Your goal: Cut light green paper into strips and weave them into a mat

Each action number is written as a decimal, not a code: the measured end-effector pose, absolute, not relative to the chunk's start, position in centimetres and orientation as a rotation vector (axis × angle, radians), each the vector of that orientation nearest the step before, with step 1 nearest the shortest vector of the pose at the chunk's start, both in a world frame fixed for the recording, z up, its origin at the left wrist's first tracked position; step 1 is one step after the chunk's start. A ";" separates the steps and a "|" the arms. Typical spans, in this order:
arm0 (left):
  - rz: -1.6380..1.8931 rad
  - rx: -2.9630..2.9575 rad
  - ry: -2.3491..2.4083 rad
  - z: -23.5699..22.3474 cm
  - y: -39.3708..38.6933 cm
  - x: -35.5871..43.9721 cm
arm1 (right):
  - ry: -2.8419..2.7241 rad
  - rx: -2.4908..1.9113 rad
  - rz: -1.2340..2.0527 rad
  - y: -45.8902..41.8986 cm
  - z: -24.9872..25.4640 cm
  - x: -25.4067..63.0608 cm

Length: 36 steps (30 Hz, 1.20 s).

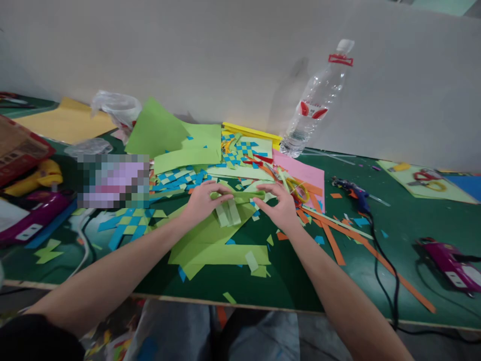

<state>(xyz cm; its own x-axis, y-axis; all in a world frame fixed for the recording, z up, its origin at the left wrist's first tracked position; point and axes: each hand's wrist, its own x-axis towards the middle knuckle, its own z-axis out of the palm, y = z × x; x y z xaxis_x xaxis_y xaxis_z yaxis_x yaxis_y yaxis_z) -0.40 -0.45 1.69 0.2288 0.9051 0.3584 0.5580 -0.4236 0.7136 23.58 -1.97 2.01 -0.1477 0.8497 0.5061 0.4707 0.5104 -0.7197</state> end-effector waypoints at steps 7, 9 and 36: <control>1.121 2.029 1.351 1.8 -0.6 -0.5 | -1.776 -1.140 0.540 -1.7 1.8 23.6; 1.125 2.015 1.350 1.8 -0.6 -0.5 | -1.762 -1.150 0.573 -1.6 1.7 23.6; 1.211 1.873 1.344 1.8 -0.5 -0.5 | -1.658 -1.177 0.732 -1.4 1.3 23.6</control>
<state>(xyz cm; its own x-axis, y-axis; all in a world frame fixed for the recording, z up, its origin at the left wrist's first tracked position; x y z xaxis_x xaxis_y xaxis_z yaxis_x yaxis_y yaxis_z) -0.49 -0.52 1.77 0.1026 0.9282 0.3577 0.4518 -0.3638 0.8145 23.58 -1.37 1.32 -0.0952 0.9319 0.3501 0.3690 0.3596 -0.8570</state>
